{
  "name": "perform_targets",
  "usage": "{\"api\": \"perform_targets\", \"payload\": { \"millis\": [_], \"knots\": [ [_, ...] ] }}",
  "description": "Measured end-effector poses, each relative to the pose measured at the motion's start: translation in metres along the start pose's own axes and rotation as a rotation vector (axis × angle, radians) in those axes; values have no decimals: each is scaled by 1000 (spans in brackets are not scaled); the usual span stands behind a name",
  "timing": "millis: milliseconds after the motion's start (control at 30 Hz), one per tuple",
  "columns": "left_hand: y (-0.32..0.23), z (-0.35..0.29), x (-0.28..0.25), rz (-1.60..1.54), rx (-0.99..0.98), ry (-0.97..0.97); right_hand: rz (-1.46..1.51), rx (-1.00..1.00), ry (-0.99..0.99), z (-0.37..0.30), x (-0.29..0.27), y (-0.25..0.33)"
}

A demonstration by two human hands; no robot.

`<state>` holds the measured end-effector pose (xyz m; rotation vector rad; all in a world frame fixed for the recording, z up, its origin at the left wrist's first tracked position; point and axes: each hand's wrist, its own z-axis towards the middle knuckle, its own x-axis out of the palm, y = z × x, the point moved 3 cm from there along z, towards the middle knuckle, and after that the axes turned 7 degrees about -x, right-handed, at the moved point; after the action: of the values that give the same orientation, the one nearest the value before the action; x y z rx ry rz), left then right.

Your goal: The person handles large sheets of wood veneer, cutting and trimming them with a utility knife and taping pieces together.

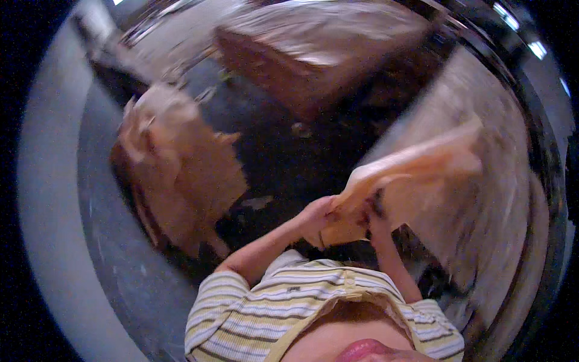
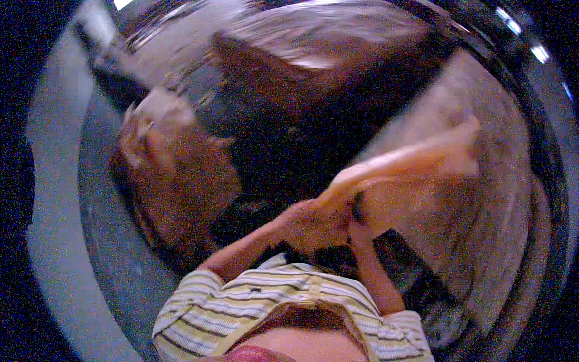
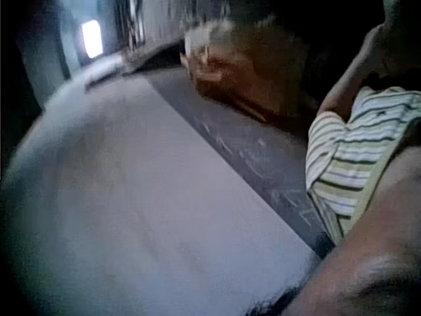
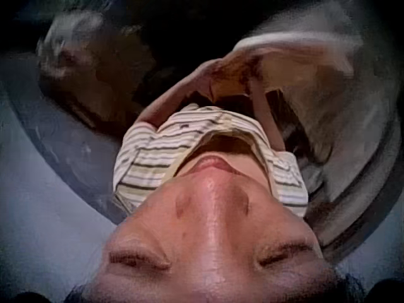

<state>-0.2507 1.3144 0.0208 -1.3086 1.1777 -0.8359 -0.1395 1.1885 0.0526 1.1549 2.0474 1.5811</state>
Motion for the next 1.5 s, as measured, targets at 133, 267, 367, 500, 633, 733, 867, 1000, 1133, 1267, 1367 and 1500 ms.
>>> {"api": "perform_targets", "payload": {
  "millis": [133,267,367,500,633,733,867,1000,1133,1267,1367,1500],
  "knots": [
    [-48,-44,-140,437,-68,-490,297,-250,-352,60,6,-6],
    [-61,-101,-199,842,159,-817,267,-235,-317,96,49,45],
    [-44,-101,-182,868,120,-873,211,-300,-144,154,50,74],
    [-28,-137,-202,632,-190,-913,198,-341,79,237,139,102],
    [15,-178,-207,405,-284,-1165,225,-362,365,292,277,102],
    [53,-221,-216,65,-342,-1328,400,-246,359,337,393,73],
    [163,-280,-204,-673,-158,-1498,383,-108,687,331,550,22],
    [168,-317,-215,-1018,-38,-1679,58,-506,948,228,711,-15],
    [156,-330,-246,-935,-384,-1804,-531,-1634,1540,168,846,-55],
    [197,-374,-265,-1092,-565,-1904,-1269,-1446,1406,83,889,-106],
    [226,-388,-321,-1034,-581,-1887,-1102,-1025,1471,100,862,-140],
    [247,-422,-410,-1003,-641,-1870,-1178,-660,1569,118,758,-168]
  ]
}}
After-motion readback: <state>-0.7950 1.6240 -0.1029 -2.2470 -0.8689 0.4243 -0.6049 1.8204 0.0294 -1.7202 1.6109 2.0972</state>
